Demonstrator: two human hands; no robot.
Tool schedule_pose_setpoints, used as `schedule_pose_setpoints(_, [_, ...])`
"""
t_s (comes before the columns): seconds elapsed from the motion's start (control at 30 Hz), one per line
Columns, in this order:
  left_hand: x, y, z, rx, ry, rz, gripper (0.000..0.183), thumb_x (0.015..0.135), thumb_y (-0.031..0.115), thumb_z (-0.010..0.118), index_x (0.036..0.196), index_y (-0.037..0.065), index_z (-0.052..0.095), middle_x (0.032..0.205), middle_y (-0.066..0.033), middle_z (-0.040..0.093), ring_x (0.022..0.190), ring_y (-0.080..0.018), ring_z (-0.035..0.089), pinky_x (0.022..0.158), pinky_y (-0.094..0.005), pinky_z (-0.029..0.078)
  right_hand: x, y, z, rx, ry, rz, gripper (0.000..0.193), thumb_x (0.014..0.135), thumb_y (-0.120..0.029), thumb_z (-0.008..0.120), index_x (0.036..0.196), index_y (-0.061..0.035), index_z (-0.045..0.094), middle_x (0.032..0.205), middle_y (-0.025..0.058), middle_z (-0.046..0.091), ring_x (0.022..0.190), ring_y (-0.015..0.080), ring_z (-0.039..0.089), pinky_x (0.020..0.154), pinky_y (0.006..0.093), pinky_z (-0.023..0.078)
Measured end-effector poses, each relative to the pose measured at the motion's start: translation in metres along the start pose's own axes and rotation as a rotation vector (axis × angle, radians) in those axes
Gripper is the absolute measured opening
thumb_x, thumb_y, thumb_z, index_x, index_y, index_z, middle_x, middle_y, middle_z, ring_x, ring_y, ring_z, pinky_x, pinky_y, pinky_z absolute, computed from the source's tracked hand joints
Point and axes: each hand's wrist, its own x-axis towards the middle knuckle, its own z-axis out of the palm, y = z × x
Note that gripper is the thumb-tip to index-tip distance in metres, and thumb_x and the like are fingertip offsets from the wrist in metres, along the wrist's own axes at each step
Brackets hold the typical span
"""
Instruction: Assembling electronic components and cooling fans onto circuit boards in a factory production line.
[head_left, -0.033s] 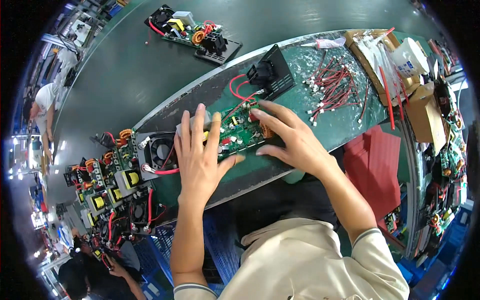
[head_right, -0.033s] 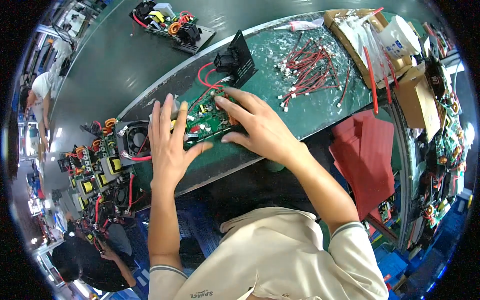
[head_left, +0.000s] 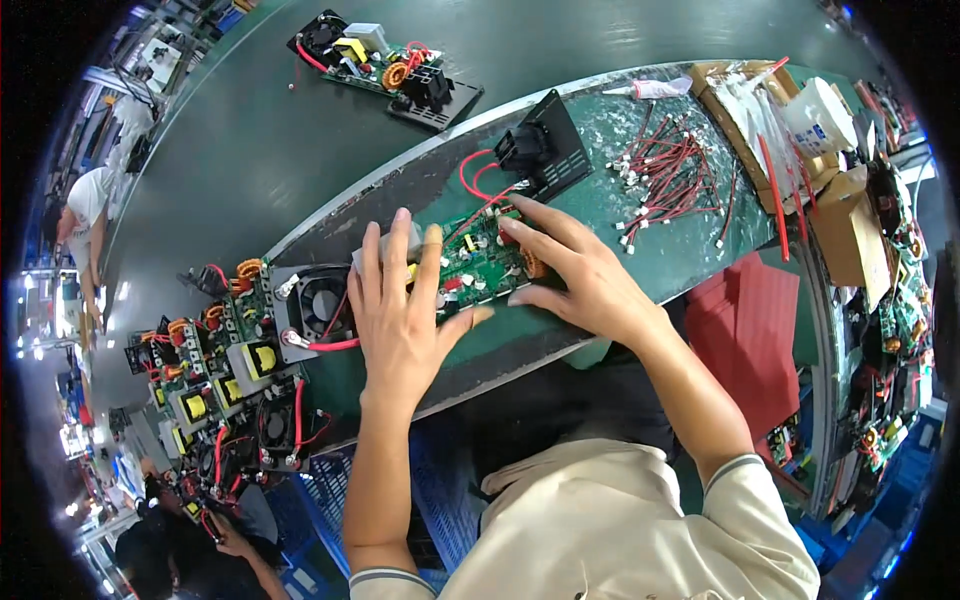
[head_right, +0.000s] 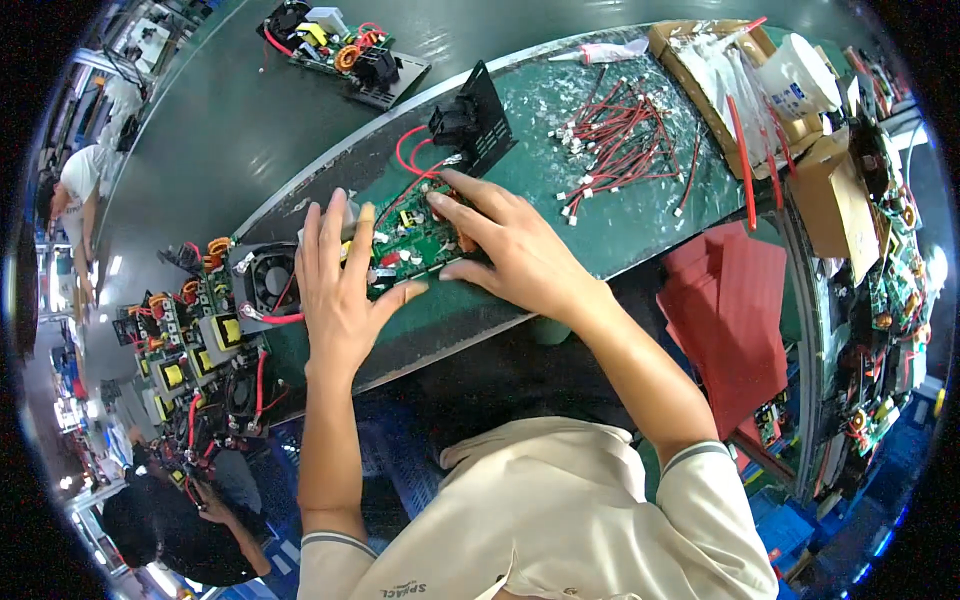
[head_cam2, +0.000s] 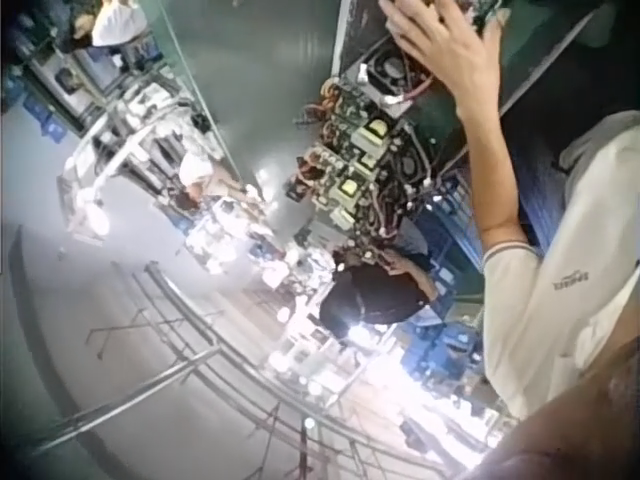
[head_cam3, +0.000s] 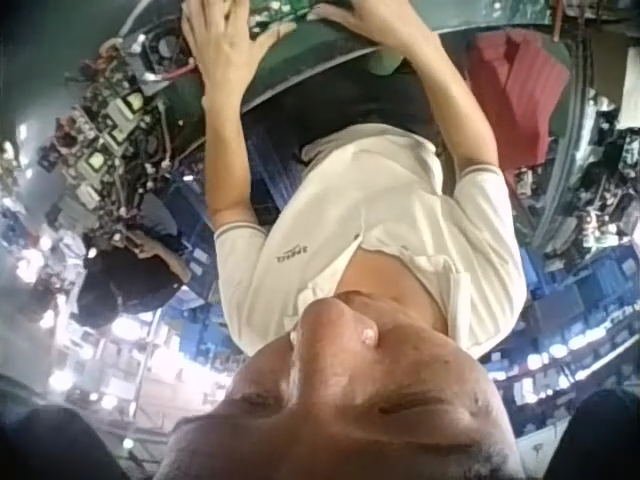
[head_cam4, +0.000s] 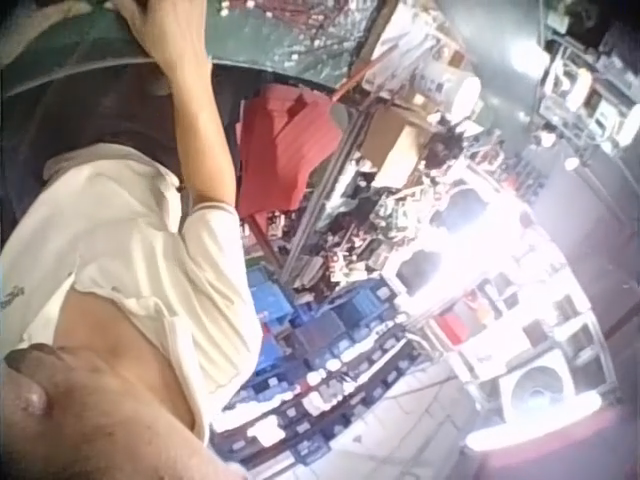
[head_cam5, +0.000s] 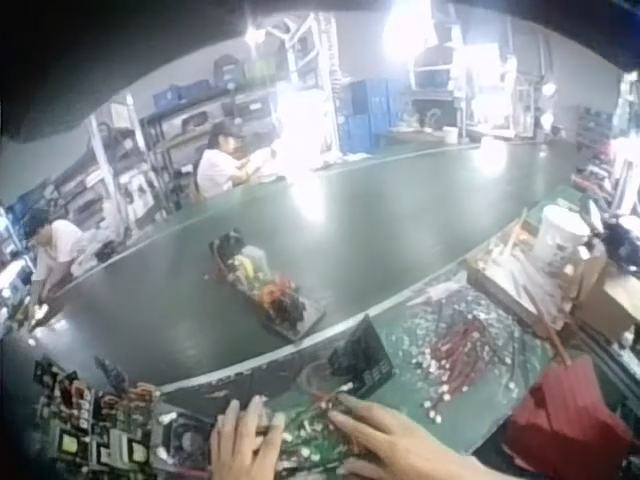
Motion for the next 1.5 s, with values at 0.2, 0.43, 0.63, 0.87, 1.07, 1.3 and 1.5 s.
schedule_pose_setpoints(0.2, [-0.003, -0.005, 0.011, -0.008, 0.087, -0.004, 0.093, 0.071, 0.049, 0.078, 0.147, 0.007, 0.044, 0.153, -0.0163, 0.039, 0.136, -0.0414, 0.038, 0.109, -0.055, 0.032, 0.01, -0.001, 0.004, 0.021, -0.066, 0.066, 0.078, 0.074, -0.024, 0.082, 0.144, -0.0102, 0.049, 0.151, 0.0174, 0.043, 0.124, 0.0387, 0.054, 0.102, 0.0442, 0.044])
schedule_pose_setpoints(0.43, [-0.002, -0.005, 0.015, -0.059, 0.09, -0.064, 0.092, 0.072, 0.045, 0.077, 0.147, 0.003, 0.043, 0.15, -0.0154, 0.044, 0.135, -0.0408, 0.041, 0.108, -0.053, 0.031, 0.014, -0.003, 0.009, -0.009, -0.073, 0.109, 0.076, 0.074, -0.027, 0.082, 0.142, -0.0093, 0.052, 0.147, 0.0183, 0.047, 0.123, 0.0375, 0.055, 0.101, 0.0428, 0.043])
schedule_pose_setpoints(0.63, [0.0, -0.007, 0.022, -0.036, 0.172, -0.095, 0.082, 0.072, 0.049, 0.076, 0.142, 0.013, 0.052, 0.146, -0.0083, 0.051, 0.129, -0.0361, 0.049, 0.102, -0.0542, 0.033, 0.016, -0.003, 0.014, -0.018, 0.002, 0.126, 0.068, 0.075, -0.024, 0.082, 0.137, -0.0087, 0.058, 0.142, 0.0184, 0.053, 0.115, 0.0338, 0.06, 0.097, 0.0406, 0.046])
schedule_pose_setpoints(0.87, [0.005, -0.01, 0.017, 0.086, 0.169, -0.029, 0.082, 0.088, 0.07, 0.049, 0.143, 0.01, 0.049, 0.148, -0.0097, 0.048, 0.132, -0.0391, 0.046, 0.104, -0.0528, 0.036, 0.017, 0.008, 0.018, 0.057, 0.133, 0.001, 0.066, 0.077, -0.026, 0.08, 0.136, -0.0065, 0.057, 0.141, 0.0206, 0.053, 0.101, 0.0355, 0.065, 0.082, 0.0416, 0.053])
schedule_pose_setpoints(1.07, [-0.051, -0.003, 0.011, -0.177, 0.363, -0.002, 0.075, 0.086, 0.046, 0.073, 0.137, -0.005, 0.05, 0.138, -0.023, 0.05, 0.128, -0.0459, 0.045, 0.107, -0.0565, 0.035, -0.091, -0.011, -0.061, 0.361, 0.177, 0.659, 0.028, 0.089, -0.02, 0.075, 0.109, -0.0021, 0.068, 0.094, 0.0082, 0.072, 0.087, 0.0184, 0.069, 0.077, 0.0316, 0.055])
schedule_pose_setpoints(1.3, [-0.089, 0.033, 0.025, -0.384, 0.28, -0.124, 0.027, 0.09, 0.006, 0.067, 0.114, -0.003, 0.063, 0.109, -0.0183, 0.061, 0.102, -0.0347, 0.059, 0.086, -0.0434, 0.048, -0.134, 0.051, -0.141, -0.128, 0.831, 0.617, 0.052, 0.082, -0.011, 0.079, 0.129, -0.0017, 0.056, 0.09, 0.0121, 0.064, 0.075, 0.0181, 0.063, 0.068, 0.0319, 0.052])
schedule_pose_setpoints(1.5, [-0.083, 0.029, 0.032, -0.413, 0.289, -0.135, 0.021, 0.088, 0.003, 0.068, 0.108, -0.003, 0.065, 0.106, -0.0169, 0.061, 0.098, -0.0338, 0.06, 0.085, -0.0427, 0.049, -0.061, 0.102, -0.198, -0.405, 0.99, 0.42, 0.031, 0.087, -0.013, 0.072, 0.114, 0.0003, 0.067, 0.097, 0.0177, 0.068, 0.084, 0.0286, 0.067, 0.076, 0.0337, 0.053])
